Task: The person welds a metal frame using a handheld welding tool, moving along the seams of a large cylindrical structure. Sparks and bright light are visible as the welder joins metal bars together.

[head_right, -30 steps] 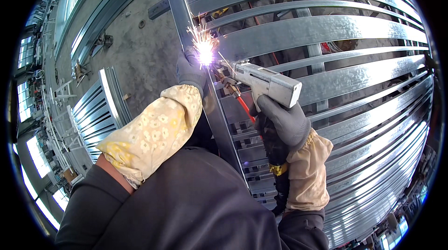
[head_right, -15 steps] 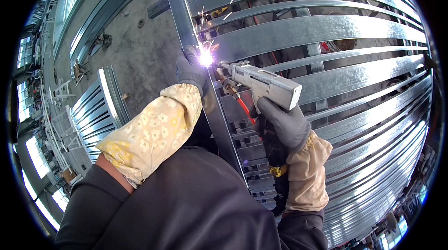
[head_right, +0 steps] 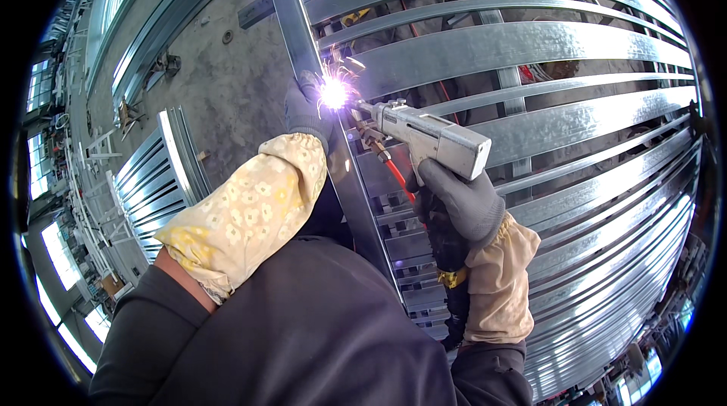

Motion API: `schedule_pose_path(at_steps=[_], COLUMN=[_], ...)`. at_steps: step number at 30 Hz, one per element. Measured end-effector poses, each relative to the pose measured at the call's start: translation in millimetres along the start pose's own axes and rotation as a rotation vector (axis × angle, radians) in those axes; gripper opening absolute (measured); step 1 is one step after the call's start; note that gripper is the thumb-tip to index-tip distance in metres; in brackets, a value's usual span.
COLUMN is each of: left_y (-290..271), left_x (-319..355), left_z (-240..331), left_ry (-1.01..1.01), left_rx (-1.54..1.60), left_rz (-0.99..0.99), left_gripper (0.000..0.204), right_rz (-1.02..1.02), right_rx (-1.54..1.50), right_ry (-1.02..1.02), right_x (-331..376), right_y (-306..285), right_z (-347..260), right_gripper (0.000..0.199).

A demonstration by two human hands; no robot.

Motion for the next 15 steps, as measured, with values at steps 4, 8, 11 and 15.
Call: schedule_pose_path(at_steps=[4,8,11,15], left_y=[3,3,6,8], left_x=[-5,-4,-8,-12], left_z=[-5,-5,-9,-14], left_ry=[0.015,-0.001,-0.038,-0.011], left_rx=[0.008,0.018,-0.051,-0.05], left_rz=[0.025,0.025,-0.017,0.033], left_gripper=[0.054,0.056,0.054,0.053], right_rz=[-0.008,-0.017,0.005,0.021], right_rx=[-0.012,-0.019,-0.011,-0.026], right_ry=[-0.013,0.001,0.004,0.008], right_x=[3,6,10,15], right_y=[1,1,1,0], right_z=[1,2,2,4], right_gripper=[0.033,0.033,0.032,0.034])
Point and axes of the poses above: each hand's wrist, its own x-axis away from the middle knuckle, its own y-axis out of the palm, z = x × y, the point moved 7 cm from there along -x, towards the middle knuckle, and after that the axes turned 13 degrees about -y, right-handed, at the moved point
